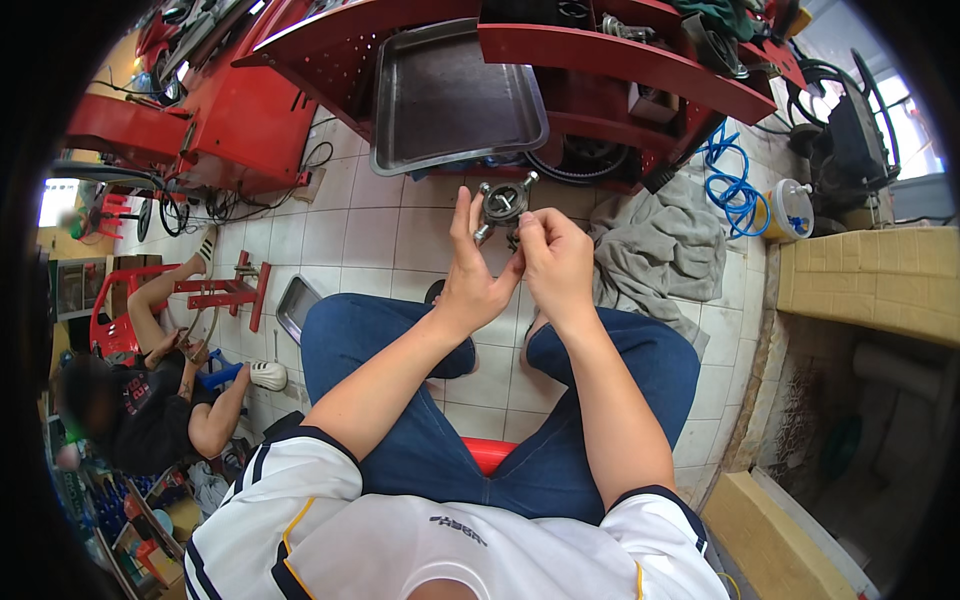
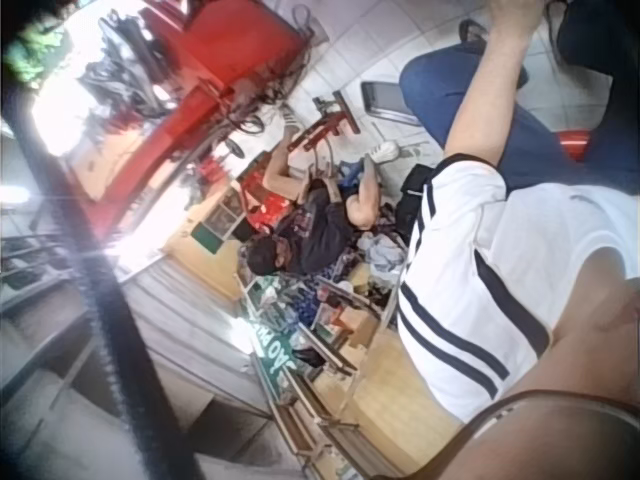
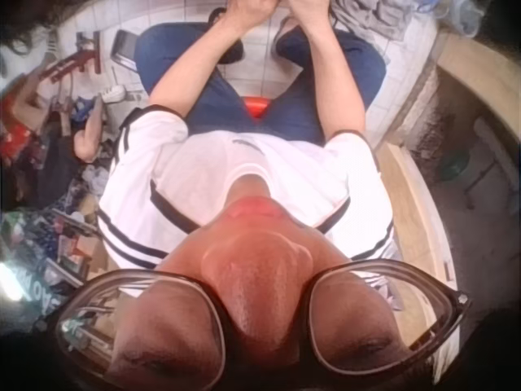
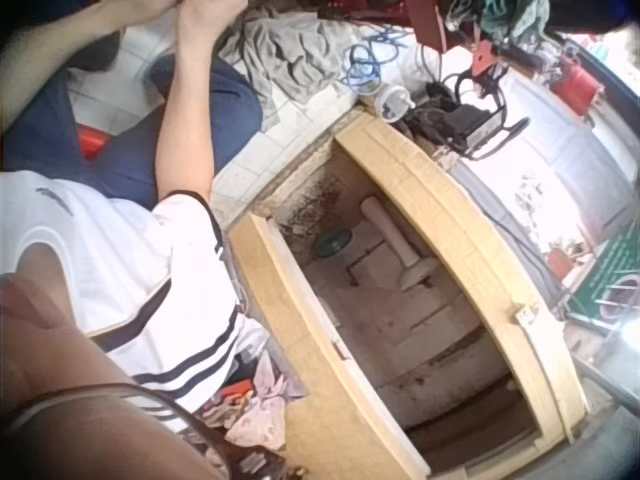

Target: The person sits on the floor and uses a small screwdriver to adjust screws on a metallic mechanical part, likely a carburetor. They rotate the part to access different sides and continue tightening or loosening screws throughout the clip.

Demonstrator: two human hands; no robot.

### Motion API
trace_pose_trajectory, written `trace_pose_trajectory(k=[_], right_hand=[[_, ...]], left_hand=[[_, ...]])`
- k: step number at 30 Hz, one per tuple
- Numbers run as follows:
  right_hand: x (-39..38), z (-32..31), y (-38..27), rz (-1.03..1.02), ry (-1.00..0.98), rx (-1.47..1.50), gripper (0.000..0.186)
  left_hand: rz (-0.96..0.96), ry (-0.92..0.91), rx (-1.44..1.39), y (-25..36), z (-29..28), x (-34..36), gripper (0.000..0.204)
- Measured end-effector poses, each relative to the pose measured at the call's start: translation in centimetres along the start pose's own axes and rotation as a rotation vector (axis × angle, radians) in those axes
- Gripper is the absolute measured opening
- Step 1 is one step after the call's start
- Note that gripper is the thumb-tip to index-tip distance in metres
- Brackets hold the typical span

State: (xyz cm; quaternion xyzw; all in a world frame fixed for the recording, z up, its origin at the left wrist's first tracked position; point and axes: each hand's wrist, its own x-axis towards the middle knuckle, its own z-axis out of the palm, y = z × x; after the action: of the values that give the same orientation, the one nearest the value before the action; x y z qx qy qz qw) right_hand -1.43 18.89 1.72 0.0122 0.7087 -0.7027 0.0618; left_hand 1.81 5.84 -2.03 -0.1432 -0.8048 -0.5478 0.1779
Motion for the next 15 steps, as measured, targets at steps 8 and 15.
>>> trace_pose_trajectory(k=[8,15], right_hand=[[0.1,-1.0,-1.0,-0.008,-0.101,-0.002,0.027],[0.2,-1.7,-0.7,0.082,-0.246,0.101,0.026]], left_hand=[[-0.329,-0.077,-0.779,-0.8,-2.7,1.7,0.105],[-0.416,-0.322,-0.715,-1.4,-4.8,3.3,0.09]])
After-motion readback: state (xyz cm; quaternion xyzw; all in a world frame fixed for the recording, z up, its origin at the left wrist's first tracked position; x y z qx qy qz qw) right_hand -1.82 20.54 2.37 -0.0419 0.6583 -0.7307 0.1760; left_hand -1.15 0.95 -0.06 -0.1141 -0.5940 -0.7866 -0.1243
